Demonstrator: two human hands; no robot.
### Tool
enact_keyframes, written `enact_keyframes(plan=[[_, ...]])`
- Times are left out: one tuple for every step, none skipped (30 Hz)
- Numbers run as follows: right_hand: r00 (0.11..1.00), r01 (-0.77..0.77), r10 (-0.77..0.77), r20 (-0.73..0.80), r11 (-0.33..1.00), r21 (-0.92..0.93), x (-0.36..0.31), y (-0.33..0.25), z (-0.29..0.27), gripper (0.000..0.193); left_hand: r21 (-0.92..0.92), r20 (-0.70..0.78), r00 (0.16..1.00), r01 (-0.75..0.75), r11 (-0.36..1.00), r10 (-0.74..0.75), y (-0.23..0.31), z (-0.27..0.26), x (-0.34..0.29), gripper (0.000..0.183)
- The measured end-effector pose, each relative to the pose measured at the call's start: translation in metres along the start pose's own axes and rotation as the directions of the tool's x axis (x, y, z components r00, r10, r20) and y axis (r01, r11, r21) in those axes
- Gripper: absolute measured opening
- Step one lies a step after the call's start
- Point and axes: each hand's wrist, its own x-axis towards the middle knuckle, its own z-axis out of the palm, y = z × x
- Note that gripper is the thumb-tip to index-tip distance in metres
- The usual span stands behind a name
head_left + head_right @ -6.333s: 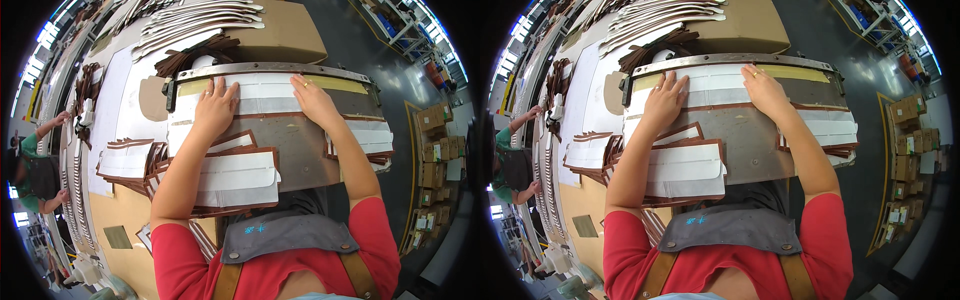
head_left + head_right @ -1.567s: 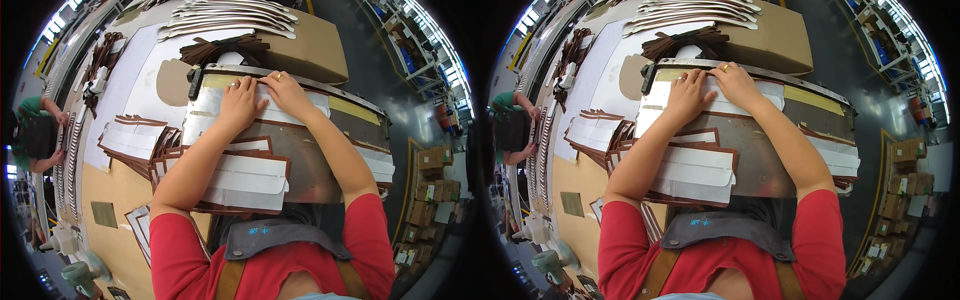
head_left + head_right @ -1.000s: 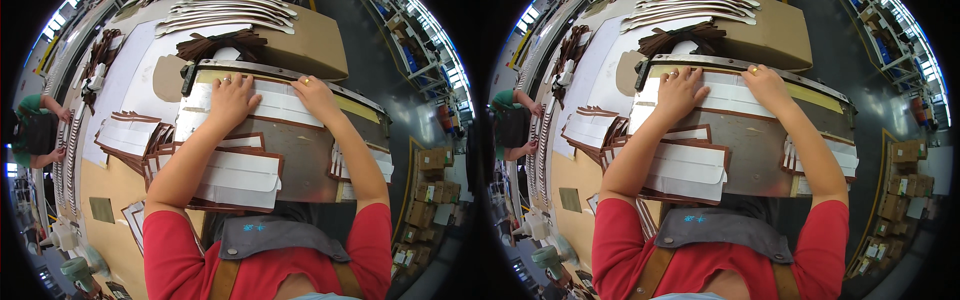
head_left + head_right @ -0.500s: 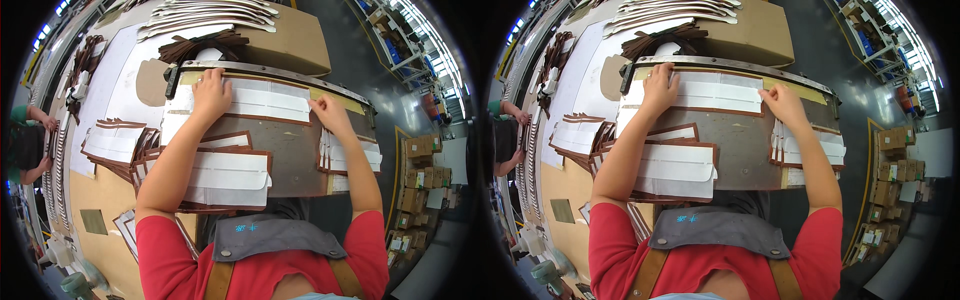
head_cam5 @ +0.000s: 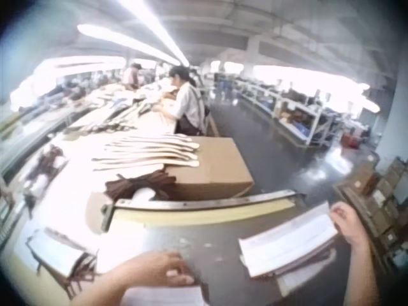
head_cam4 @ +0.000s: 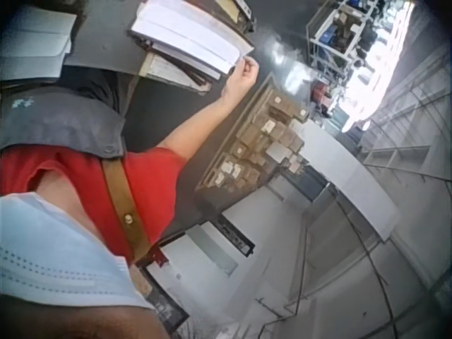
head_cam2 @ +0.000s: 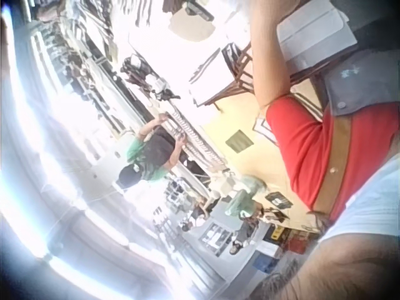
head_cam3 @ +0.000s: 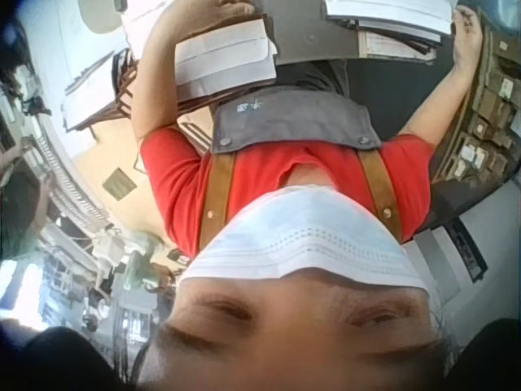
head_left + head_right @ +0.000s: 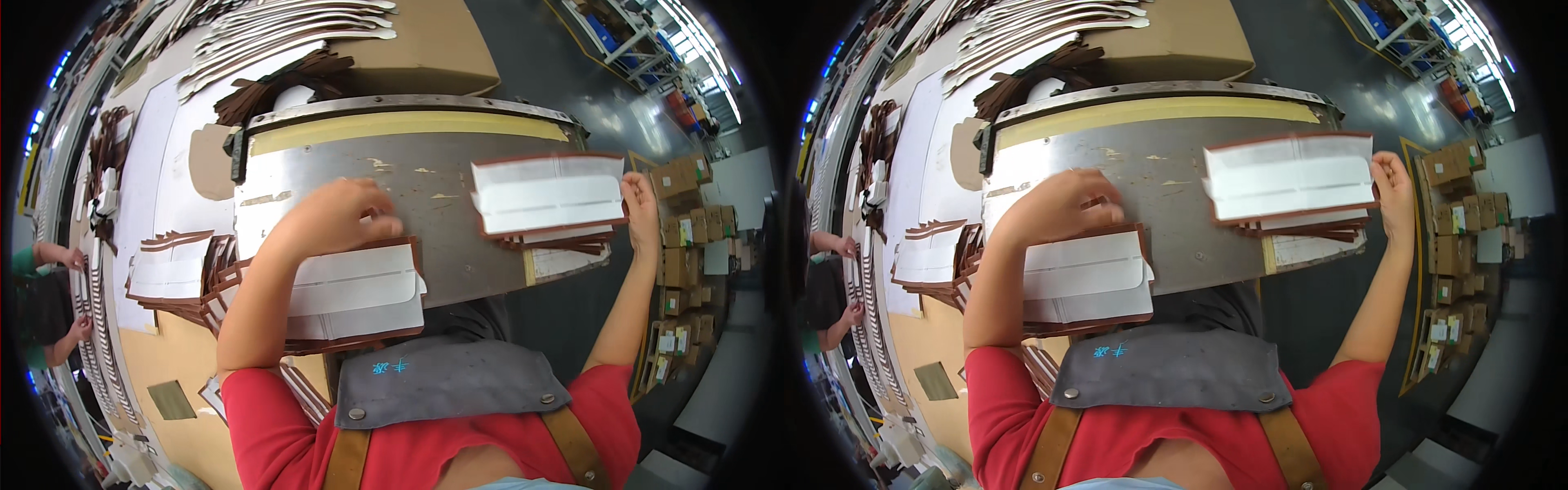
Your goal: The person assembles flat paper or cardboard components by hand at a workbench. They repeatedly pick up a white rectangular piece and a brown frame-like piece, align them, and press them together. The assembled units are stacked into a growing pile on the table.
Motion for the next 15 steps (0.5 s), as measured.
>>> enact_keyframes(plan=[[0.997, -0.064, 0.066, 0.035, 0.997, -0.052, -0.003, 0.015, -0.017, 0.008, 0.088, 0.054, 0.993, -0.114, 0.990, 0.110, 0.000, 0.009, -0.001, 0.031], [0.989, -0.125, 0.133, 0.064, 0.986, -0.108, -0.007, 0.028, -0.030, 0.008, 0.177, 0.050, 0.990, -0.135, 0.975, 0.128, 0.001, 0.017, 0.003, 0.035], [0.989, -0.124, 0.144, 0.032, 0.927, -0.354, -0.009, 0.042, -0.038, 0.011, 0.272, 0.046, 0.989, -0.148, 0.951, 0.141, 0.005, 0.024, 0.008, 0.039], [0.993, 0.097, -0.122, -0.007, 0.819, -0.566, -0.013, 0.039, -0.027, 0.012, 0.368, 0.044, 0.988, -0.153, 0.917, 0.147, 0.010, 0.028, 0.012, 0.043], [0.925, 0.266, -0.381, 0.019, 0.608, -0.748, -0.018, 0.038, -0.012, 0.014, 0.378, 0.062, 0.989, -0.144, 0.914, 0.131, 0.013, 0.027, 0.019, 0.045], [0.920, 0.272, -0.392, -0.009, 0.654, -0.706, -0.022, 0.012, 0.017, 0.015, 0.395, 0.073, 0.993, -0.116, 0.911, 0.095, 0.012, 0.021, 0.026, 0.047], [0.924, 0.316, -0.381, 0.020, 0.735, -0.600, -0.025, -0.009, 0.042, 0.014, 0.411, 0.086, 0.995, -0.086, 0.908, 0.055, 0.011, 0.014, 0.033, 0.049], [0.927, 0.347, -0.372, 0.047, 0.805, -0.481, -0.030, -0.026, 0.068, 0.014, 0.448, 0.037, 0.995, -0.096, 0.889, 0.089, 0.009, 0.010, 0.041, 0.048], [0.923, 0.382, -0.340, 0.179, 0.861, -0.336, -0.033, -0.037, 0.094, 0.014, 0.488, -0.008, 0.992, -0.107, 0.866, 0.127, 0.004, 0.006, 0.050, 0.046], [0.888, 0.398, -0.332, 0.318, 0.902, -0.169, -0.039, -0.045, 0.127, 0.015, 0.449, -0.056, 0.988, -0.103, 0.888, 0.143, -0.003, 0.001, 0.059, 0.045], [0.834, 0.413, -0.350, 0.426, 0.908, -0.063, -0.050, -0.056, 0.159, 0.019, 0.407, -0.111, 0.981, -0.104, 0.908, 0.162, -0.012, -0.003, 0.069, 0.044], [0.781, 0.435, -0.363, 0.508, 0.900, -0.026, -0.056, -0.068, 0.185, 0.021, 0.359, -0.164, 0.969, -0.116, 0.926, 0.186, -0.017, -0.010, 0.076, 0.043], [0.723, 0.450, -0.370, 0.583, 0.893, 0.008, -0.060, -0.077, 0.203, 0.024, 0.377, -0.231, 0.935, -0.170, 0.910, 0.270, -0.018, -0.019, 0.080, 0.039], [0.723, 0.528, -0.426, 0.543, 0.848, -0.038, -0.061, -0.074, 0.220, 0.023, 0.364, -0.275, 0.922, -0.163, 0.917, 0.273, -0.010, -0.027, 0.080, 0.036], [0.719, 0.596, -0.479, 0.504, 0.798, -0.091, -0.058, -0.062, 0.240, 0.023, 0.349, -0.316, 0.908, -0.159, 0.923, 0.276, 0.002, -0.037, 0.079, 0.033]])
